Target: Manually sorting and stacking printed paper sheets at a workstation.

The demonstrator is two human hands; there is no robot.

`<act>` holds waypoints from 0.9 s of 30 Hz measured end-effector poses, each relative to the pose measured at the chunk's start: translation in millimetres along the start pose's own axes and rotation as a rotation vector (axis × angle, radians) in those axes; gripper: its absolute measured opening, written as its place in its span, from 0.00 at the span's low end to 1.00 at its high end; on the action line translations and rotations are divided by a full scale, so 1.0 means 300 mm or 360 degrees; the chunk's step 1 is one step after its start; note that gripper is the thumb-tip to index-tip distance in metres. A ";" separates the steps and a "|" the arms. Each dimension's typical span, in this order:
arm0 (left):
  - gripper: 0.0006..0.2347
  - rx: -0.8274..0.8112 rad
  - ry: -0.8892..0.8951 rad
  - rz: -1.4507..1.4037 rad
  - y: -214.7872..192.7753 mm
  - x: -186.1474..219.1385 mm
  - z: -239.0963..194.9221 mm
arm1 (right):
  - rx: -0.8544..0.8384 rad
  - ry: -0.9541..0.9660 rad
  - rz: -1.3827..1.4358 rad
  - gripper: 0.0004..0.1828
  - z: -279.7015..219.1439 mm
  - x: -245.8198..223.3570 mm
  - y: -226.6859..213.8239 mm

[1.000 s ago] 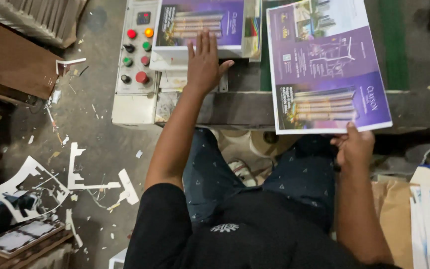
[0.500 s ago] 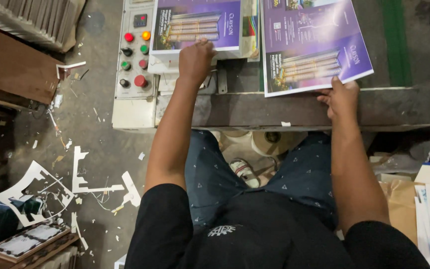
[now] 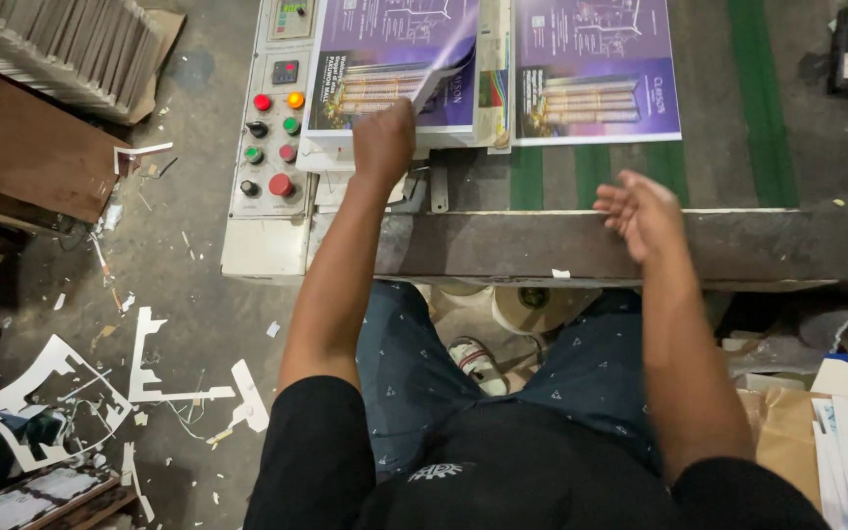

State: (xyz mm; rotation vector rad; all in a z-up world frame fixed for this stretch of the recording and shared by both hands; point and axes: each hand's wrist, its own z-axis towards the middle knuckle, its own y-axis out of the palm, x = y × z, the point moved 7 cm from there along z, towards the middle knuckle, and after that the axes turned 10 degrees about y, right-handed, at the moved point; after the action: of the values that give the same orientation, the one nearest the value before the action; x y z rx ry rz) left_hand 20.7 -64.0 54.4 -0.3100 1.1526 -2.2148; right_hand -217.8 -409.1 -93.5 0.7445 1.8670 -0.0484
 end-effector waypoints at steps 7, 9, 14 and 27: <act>0.07 0.0321 -0.0053 -0.0246 -0.269 0.058 0.036 | -0.0199 0.0159 -0.0158 0.22 -0.255 0.167 0.172; 0.03 0.0499 0.0090 -0.0365 -0.322 0.131 0.013 | -0.0268 0.0197 -0.0258 0.23 -0.284 0.158 0.252; 0.08 0.0382 0.0385 -0.0554 -0.366 0.476 -0.121 | -0.0530 0.0023 -0.0218 0.22 -0.344 0.044 0.467; 0.09 -0.0186 0.0172 -0.0722 -0.216 0.445 -0.107 | 0.0381 -0.0254 0.0136 0.13 -0.344 0.035 0.117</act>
State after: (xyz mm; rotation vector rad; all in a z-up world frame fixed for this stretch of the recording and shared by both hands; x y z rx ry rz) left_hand -125.5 -97.4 77.6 -0.5523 1.3811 -2.5822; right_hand -287.7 -338.0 -47.8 0.9558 1.6926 -0.2727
